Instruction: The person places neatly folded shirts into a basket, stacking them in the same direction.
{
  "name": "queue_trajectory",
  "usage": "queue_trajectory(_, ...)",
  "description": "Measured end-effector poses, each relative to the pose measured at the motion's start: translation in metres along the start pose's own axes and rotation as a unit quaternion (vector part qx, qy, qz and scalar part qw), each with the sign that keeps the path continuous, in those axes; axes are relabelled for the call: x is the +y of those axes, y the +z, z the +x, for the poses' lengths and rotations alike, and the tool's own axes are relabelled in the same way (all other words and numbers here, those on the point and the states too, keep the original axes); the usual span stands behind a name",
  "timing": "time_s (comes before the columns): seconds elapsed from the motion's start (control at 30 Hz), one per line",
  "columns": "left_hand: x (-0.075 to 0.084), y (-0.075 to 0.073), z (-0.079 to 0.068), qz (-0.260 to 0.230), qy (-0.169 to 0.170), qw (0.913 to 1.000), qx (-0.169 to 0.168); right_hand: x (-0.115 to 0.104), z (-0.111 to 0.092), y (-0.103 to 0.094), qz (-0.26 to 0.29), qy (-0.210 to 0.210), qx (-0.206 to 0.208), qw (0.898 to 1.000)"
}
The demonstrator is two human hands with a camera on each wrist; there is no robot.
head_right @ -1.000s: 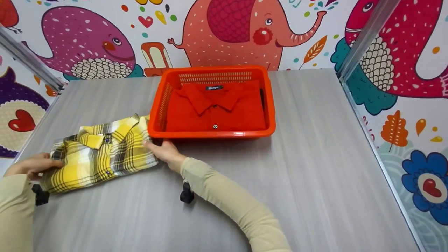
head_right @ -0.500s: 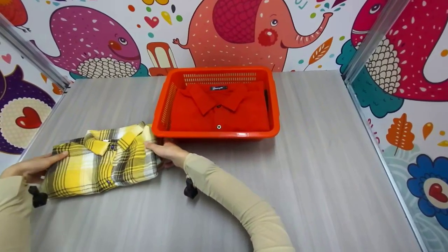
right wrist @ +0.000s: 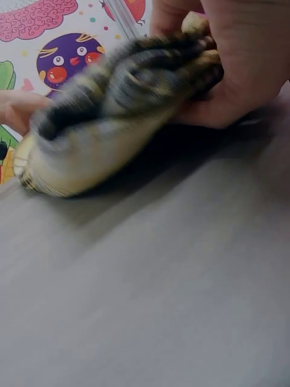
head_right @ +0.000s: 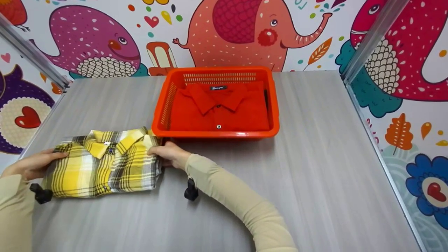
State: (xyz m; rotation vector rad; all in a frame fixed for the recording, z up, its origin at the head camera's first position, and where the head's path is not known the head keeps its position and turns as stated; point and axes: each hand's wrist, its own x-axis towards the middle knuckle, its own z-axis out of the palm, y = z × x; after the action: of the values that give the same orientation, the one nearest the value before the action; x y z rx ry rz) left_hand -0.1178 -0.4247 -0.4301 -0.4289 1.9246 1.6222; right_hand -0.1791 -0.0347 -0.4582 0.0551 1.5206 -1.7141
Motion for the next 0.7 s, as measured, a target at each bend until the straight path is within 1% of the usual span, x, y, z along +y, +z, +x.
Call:
queue_trajectory(0.13, 0.0, 0.002, -0.002, 0.018, -0.013, 0.9997, -0.006, 0.002, -0.001, -0.006, -0.01, 0.005, -0.017, 1.0)
queue_trajectory(0.27, -0.001, 0.004, -0.005, 0.036, -0.016, 0.9988, -0.027, 0.002, -0.005, -0.013, -0.038, -0.003, -0.035, 0.999)
queue_trajectory(0.43, -0.007, 0.007, -0.009, 0.046, -0.001, 0.9947, -0.092, 0.005, -0.014, -0.02, -0.079, -0.026, -0.045, 0.996)
queue_trajectory(0.53, -0.01, 0.009, -0.012, 0.041, 0.017, 0.9906, -0.129, 0.006, -0.019, -0.024, -0.101, -0.03, -0.043, 0.994)
queue_trajectory(0.63, -0.012, 0.01, -0.013, 0.03, 0.034, 0.9866, -0.156, 0.008, -0.025, -0.026, -0.123, -0.035, -0.044, 0.991)
queue_trajectory(0.7, -0.013, 0.011, -0.014, 0.03, 0.039, 0.9852, -0.165, 0.008, -0.03, -0.028, -0.151, -0.048, -0.045, 0.986)
